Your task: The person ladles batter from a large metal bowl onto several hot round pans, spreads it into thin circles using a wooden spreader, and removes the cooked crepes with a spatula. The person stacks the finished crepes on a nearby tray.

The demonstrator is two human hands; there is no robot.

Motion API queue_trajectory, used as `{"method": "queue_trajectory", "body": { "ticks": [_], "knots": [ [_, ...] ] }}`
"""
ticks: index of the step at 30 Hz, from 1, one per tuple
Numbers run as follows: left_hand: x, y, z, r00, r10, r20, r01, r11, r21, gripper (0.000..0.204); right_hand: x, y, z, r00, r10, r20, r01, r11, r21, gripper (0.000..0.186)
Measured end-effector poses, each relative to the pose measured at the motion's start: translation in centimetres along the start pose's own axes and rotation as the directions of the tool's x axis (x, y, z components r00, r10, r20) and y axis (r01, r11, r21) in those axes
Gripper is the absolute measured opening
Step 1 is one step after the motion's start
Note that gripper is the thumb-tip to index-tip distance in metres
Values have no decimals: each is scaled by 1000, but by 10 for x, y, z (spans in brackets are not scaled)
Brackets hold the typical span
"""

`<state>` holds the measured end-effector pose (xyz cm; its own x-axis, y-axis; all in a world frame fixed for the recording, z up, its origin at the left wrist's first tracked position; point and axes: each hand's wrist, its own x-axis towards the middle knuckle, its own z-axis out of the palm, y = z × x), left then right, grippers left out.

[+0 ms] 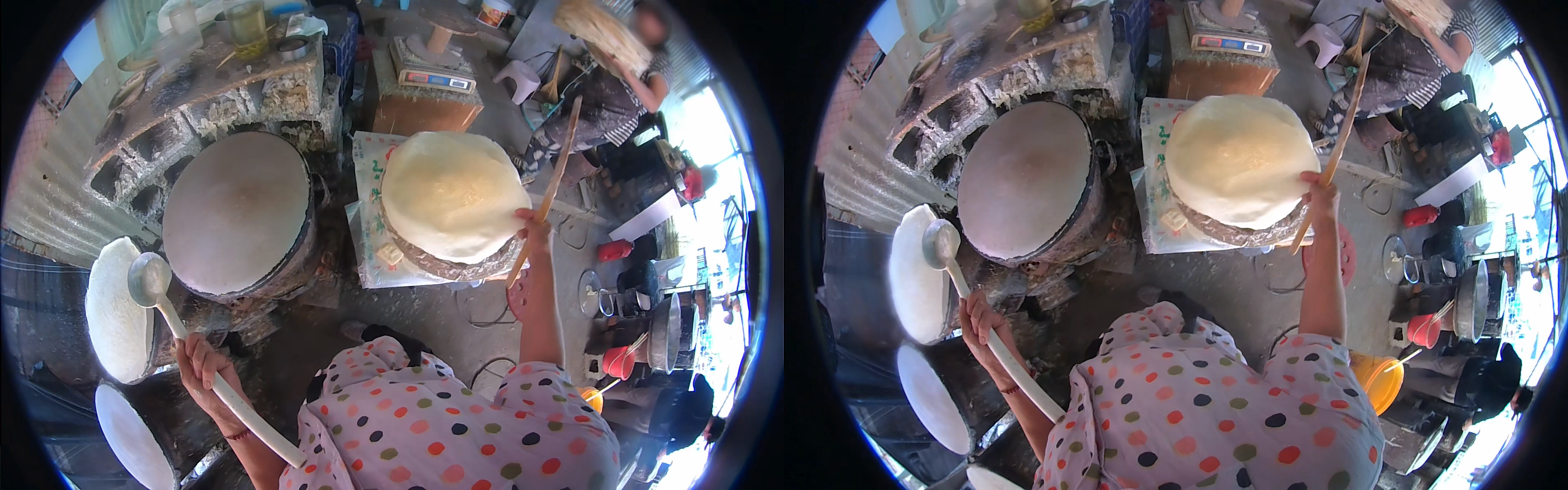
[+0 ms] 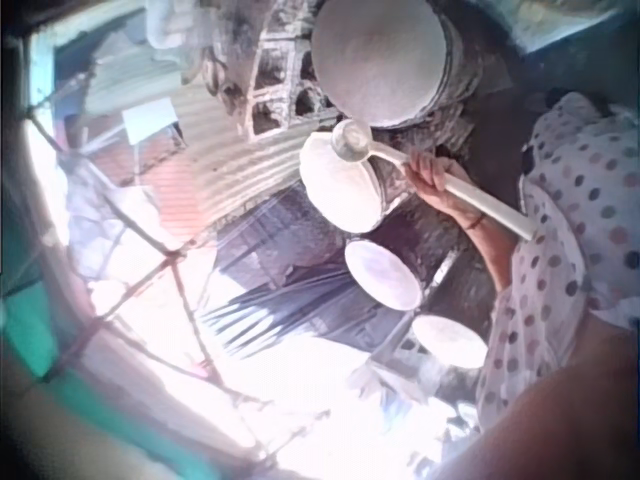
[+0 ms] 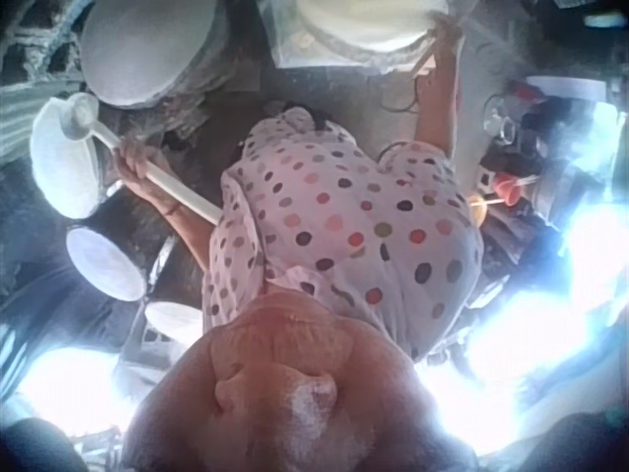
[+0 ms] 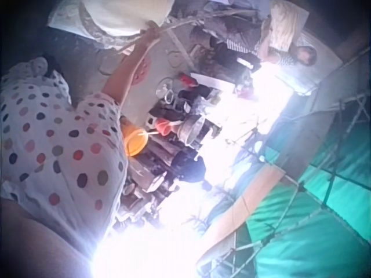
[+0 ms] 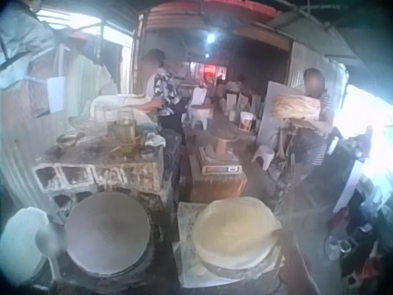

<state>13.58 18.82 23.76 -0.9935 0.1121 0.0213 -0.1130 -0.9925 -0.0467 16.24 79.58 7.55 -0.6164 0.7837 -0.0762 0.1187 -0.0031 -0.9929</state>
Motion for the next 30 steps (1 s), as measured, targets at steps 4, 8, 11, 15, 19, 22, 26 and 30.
{"method": "queue_trajectory", "body": {
  "ticks": [4,8,11,15,19,22,26,30],
  "knots": [
    [1,-1,1,997,20,-74,-22,1000,-20,24,49,31,-29,987,64,-145,-92,975,-201,21],
    [1,5,0,998,26,-54,-25,999,24,24,77,66,-33,995,38,-97,-57,976,-208,20],
    [-2,6,3,998,48,-52,-44,997,61,22,82,61,-26,998,6,-70,-23,970,-241,21],
    [-1,2,3,996,62,-60,-59,997,53,22,85,66,-26,992,31,-126,-80,908,-411,20],
    [5,-7,1,986,107,-130,-102,994,45,23,109,107,-45,967,-56,-250,-108,796,-595,23],
    [3,-1,-10,995,95,-36,-94,995,31,18,65,37,11,980,122,-156,-173,911,-376,27],
    [11,-16,-7,974,162,-161,-165,986,-9,23,25,12,92,963,-242,115,267,830,-489,27],
    [13,-26,-14,963,217,-161,-223,975,-23,22,-78,-14,212,805,-243,541,356,928,-112,31]
  ]
}}
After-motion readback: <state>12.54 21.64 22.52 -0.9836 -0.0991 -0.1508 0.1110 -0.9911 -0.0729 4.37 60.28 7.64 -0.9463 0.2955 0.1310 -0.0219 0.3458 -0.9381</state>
